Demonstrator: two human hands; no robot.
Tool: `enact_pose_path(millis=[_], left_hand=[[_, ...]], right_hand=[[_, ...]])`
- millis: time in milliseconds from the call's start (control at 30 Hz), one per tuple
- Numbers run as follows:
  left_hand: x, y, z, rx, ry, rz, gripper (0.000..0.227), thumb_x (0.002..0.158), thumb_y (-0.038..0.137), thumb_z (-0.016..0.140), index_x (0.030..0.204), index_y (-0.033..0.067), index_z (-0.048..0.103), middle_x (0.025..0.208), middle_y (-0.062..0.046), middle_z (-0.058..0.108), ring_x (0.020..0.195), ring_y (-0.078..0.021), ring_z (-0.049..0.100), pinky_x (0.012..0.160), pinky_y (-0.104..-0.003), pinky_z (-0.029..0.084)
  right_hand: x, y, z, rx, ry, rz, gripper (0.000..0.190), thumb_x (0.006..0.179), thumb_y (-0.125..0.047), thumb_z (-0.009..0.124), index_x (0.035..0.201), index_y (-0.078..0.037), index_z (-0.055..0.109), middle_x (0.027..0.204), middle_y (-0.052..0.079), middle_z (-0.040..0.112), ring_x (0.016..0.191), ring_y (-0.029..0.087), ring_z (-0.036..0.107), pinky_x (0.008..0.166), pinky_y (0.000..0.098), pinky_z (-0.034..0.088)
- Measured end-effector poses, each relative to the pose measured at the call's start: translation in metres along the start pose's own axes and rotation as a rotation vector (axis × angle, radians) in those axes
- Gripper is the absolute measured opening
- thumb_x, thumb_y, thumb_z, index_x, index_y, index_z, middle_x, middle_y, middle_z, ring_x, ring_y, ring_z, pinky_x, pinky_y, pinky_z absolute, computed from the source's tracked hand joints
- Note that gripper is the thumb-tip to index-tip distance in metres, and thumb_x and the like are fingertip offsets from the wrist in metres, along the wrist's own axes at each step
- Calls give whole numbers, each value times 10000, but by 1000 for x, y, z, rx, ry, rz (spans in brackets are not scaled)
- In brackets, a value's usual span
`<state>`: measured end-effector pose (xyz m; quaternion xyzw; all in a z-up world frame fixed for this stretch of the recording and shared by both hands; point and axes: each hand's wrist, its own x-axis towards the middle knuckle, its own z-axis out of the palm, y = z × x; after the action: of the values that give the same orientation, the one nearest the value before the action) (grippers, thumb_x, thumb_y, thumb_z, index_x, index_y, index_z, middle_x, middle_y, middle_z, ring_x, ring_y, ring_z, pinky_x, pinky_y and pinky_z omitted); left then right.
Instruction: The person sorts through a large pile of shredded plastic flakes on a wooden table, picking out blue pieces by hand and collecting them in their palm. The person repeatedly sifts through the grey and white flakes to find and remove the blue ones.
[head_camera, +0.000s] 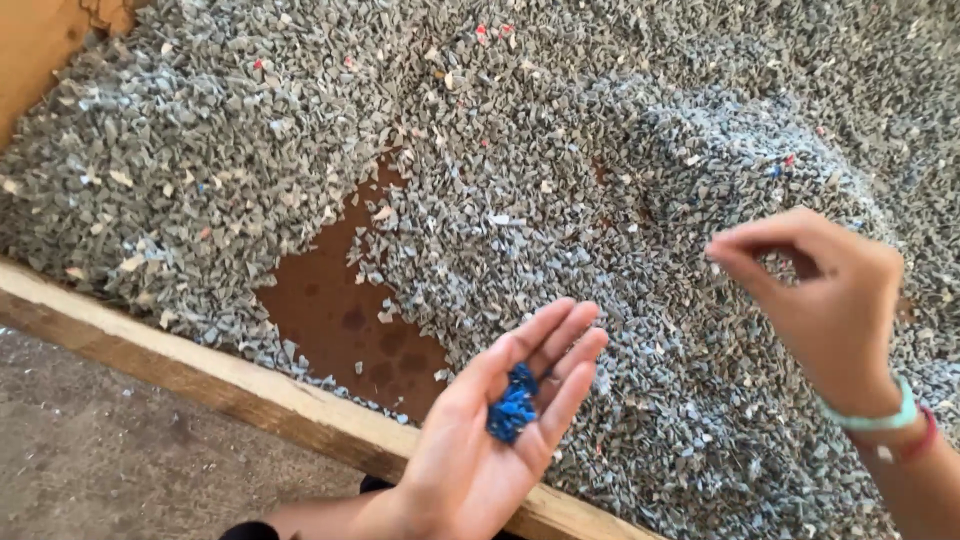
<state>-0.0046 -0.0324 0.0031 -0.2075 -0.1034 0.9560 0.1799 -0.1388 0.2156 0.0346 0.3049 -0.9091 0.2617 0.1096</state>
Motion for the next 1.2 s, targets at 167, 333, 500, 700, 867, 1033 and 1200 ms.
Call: enact_pose_path(millis=[167, 333, 500, 700, 867, 1033, 1200], left_hand=[[2, 9, 0, -58, 71, 39, 502, 1038, 174, 456, 1474, -63, 534, 1510, -259, 570, 1376, -357, 555, 1098, -406, 512], [4, 6, 1, -69, 208, 27, 553, 1025, 221, 445, 1482, -71, 551, 1492, -269, 611, 1334, -384, 596, 1047, -426, 536], [6, 8, -9, -51, 265, -20, 583, 983, 221, 491, 1489, -62, 553, 1529, -259, 597, 1381, -408, 562, 1070, -436, 513], [9, 8, -10, -10, 452, -7, 650, 979, 298, 436, 1493, -78, 567, 1541, -286, 614, 1411, -441, 554, 1086, -479, 487], [7, 7, -15, 19, 441, 8, 660, 977, 305, 432, 1491, -85, 567, 1537, -288, 616, 1415, -446, 552, 1084, -482, 486], [9, 6, 5, 26, 530, 18, 648, 986, 283, 417, 1478, -102, 592, 1513, -304, 645, 1382, -450, 582, 1068, -480, 485], [7, 6, 5, 18, 487, 11, 632, 981, 254, 432, 1471, -112, 591, 1495, -331, 640, 1374, -465, 580, 1071, -483, 480]], right_hand=[[44, -3, 40, -230, -178, -170, 359, 1000, -38, 582, 1313, 137, 595, 1346, 320, 607, 1265, 410, 593, 1148, 471, 442], [104, 10, 106, -427, -286, 136, 1054, 957, -734, 63, 1526, 142, 201, 1601, 342, 110, 1489, 442, 77, 1223, 518, 70], [170, 17, 148, -310, -276, 413, 943, 933, -715, 28, 1568, -18, 53, 1648, 162, -49, 1517, 312, -52, 1248, 485, 0], [168, -9, 172, -364, -350, -17, 819, 991, -689, 70, 1616, -163, 6, 1667, 47, -116, 1510, 202, -158, 1254, 462, -112], [177, 27, 147, -385, -396, 348, 974, 873, -753, -37, 1580, -83, -14, 1643, 99, -150, 1496, 245, -176, 1230, 479, -113], [148, -5, 142, -317, -465, 180, 852, 961, -637, 93, 1560, -53, -67, 1629, 113, -193, 1487, 269, -209, 1222, 482, -133], [90, -39, 143, -338, -369, -247, 909, 970, -705, 145, 1606, -60, 68, 1679, 117, 16, 1544, 267, -36, 1246, 470, -30]])
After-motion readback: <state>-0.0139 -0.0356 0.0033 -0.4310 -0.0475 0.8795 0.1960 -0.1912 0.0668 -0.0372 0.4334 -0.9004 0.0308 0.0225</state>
